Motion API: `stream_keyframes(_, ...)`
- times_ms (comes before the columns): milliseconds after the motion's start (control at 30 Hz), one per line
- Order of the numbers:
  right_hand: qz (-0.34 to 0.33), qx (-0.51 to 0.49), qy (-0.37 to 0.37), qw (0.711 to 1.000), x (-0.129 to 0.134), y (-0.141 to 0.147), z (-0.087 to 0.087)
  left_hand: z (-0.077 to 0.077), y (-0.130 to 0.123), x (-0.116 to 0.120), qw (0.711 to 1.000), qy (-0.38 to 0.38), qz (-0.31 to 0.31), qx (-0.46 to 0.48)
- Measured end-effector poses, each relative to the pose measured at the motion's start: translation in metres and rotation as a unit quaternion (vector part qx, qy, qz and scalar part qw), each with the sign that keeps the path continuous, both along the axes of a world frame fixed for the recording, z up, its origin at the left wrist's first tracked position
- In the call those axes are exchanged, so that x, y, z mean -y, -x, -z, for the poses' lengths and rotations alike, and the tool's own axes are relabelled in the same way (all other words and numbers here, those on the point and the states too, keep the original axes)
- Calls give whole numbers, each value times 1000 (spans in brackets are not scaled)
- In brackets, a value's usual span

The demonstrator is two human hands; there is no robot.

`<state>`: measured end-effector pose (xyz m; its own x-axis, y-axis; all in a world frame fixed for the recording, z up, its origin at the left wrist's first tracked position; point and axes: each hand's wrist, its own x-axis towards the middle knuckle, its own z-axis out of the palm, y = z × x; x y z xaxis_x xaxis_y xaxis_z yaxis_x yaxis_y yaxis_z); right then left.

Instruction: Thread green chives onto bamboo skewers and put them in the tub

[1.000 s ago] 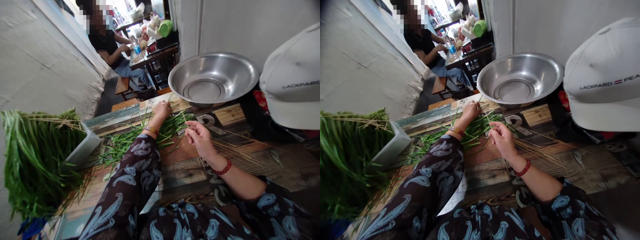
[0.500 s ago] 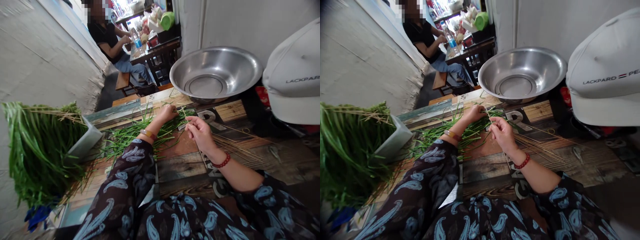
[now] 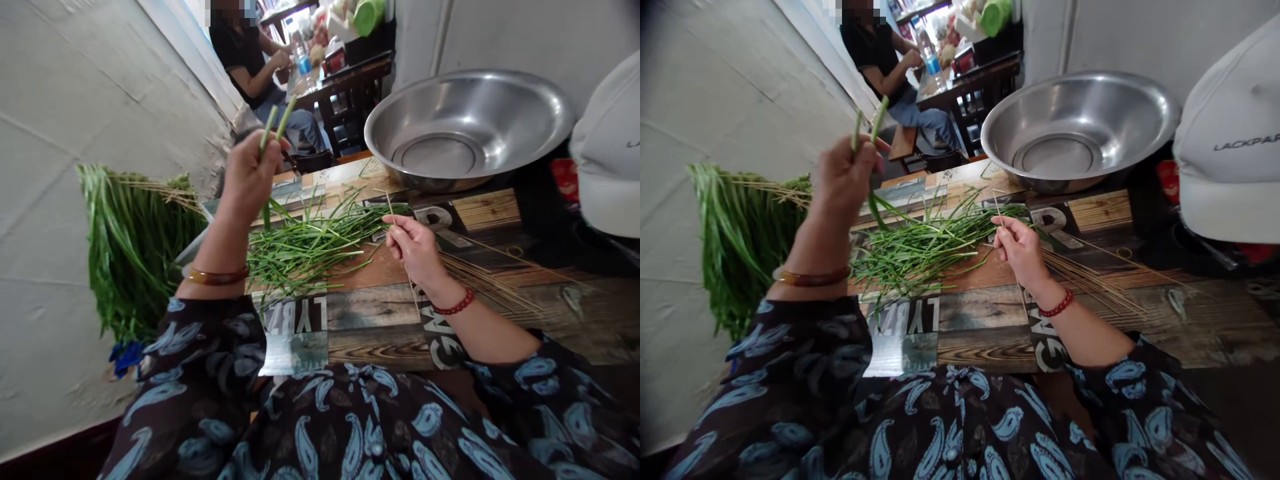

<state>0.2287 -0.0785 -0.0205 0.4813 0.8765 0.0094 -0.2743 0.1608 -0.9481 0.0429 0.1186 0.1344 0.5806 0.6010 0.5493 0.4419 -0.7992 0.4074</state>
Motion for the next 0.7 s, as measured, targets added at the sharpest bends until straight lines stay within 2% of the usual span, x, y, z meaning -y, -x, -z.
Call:
stream_keyframes(100, -15, 6, 1, 1000, 2, 2, -1, -33, 13, 24, 986, -142, -66, -52)
stream_keyframes(167, -17, 2, 2, 1000, 3, 2, -1, -38, 16, 43, 960, -224, -95, -137)
stream_keyframes(200, -16, -1, 2, 1000, 3, 2, -2, -32, 16, 53, 946, -246, -94, -189)
stream_keyframes(267, -12, -5, 4, 1000, 3, 2, -2, -7, 15, 72, 921, -241, -87, -295)
stream_keyframes(333, -8, -6, 6, 1000, 2, 1, -2, 32, 16, 88, 910, -202, -53, -357)
stream_keyframes(433, -11, -5, 6, 1000, 2, 1, -1, 91, 21, 105, 904, -108, -1, -413)
stream_keyframes(500, -17, -4, 8, 1000, 2, 2, 0, 117, 24, 109, 905, -82, -6, -418)
stream_keyframes(567, -22, -4, 8, 1000, 2, 1, 1, 131, 25, 110, 909, -74, -16, -411)
stream_keyframes(700, -15, -1, 6, 1000, 1, 1, 2, 138, 27, 108, 921, -68, -8, -384)
